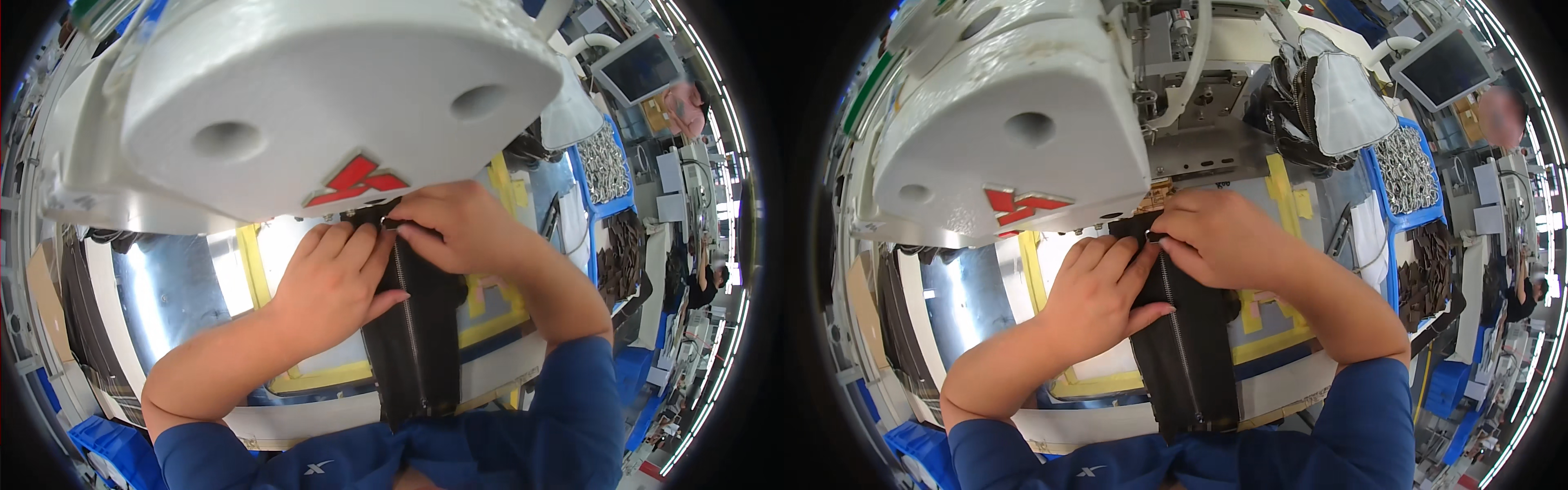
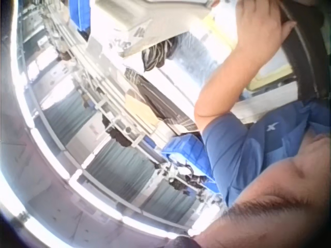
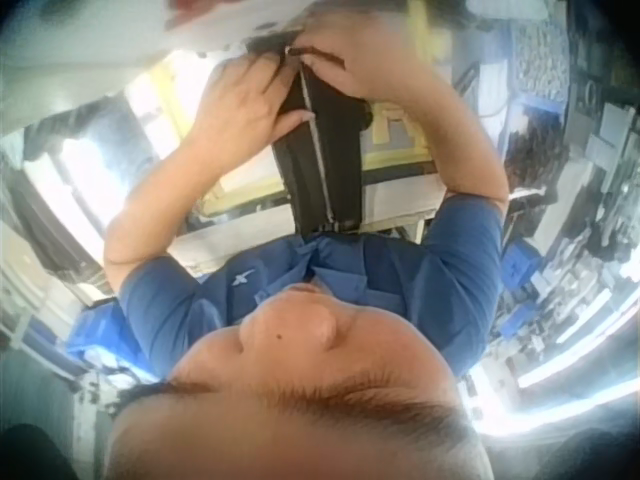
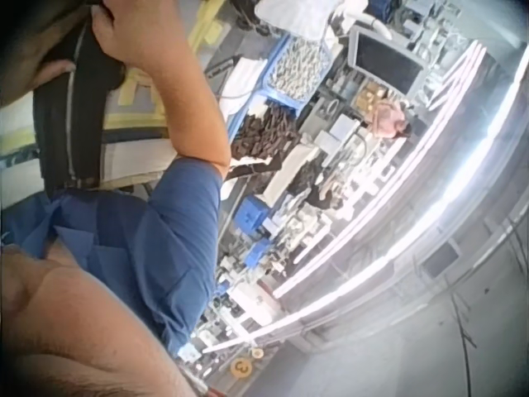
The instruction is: The person sews zippers onto plaid fabric pouches using an industrial sewing machine. They repeatedly align the zipper, feed the fabric under the presser foot, and stitch along the zipper line. The person handles multiple pouches one at a time, flipping them to sew both sides.
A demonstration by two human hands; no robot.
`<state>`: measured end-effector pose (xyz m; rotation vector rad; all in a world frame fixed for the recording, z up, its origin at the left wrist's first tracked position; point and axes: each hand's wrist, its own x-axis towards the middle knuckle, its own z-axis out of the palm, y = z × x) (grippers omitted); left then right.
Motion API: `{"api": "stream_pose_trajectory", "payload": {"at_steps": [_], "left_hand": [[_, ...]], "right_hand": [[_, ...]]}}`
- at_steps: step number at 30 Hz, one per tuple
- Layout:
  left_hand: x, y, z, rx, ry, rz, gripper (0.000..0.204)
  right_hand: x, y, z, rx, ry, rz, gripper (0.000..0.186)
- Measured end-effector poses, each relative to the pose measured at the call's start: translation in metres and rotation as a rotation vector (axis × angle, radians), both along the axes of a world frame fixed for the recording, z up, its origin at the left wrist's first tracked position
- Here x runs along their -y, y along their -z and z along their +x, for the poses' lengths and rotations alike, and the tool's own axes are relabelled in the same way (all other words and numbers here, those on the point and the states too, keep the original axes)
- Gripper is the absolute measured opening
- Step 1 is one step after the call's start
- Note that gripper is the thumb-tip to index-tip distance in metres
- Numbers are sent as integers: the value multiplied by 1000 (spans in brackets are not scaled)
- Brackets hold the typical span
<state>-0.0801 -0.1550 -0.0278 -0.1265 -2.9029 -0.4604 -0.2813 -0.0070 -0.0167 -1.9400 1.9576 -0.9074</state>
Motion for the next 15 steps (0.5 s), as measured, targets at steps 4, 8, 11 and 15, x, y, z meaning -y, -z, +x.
{"api": "stream_pose_trajectory", "payload": {"at_steps": [4, 8, 11, 15], "left_hand": [[-2, 1, 2, 18, 1, -38, 75], [-4, 3, 0, -19, 12, -111, 78], [-4, 2, -2, -37, 16, -128, 80], [-1, 0, -5, -2, 0, -72, 80]], "right_hand": [[0, 6, -2, -148, -19, -34, 15], [5, 1, 1, -161, 65, 33, 12], [12, -4, 3, -151, 121, 106, 11], [19, 2, 0, -179, 138, 67, 12]]}}
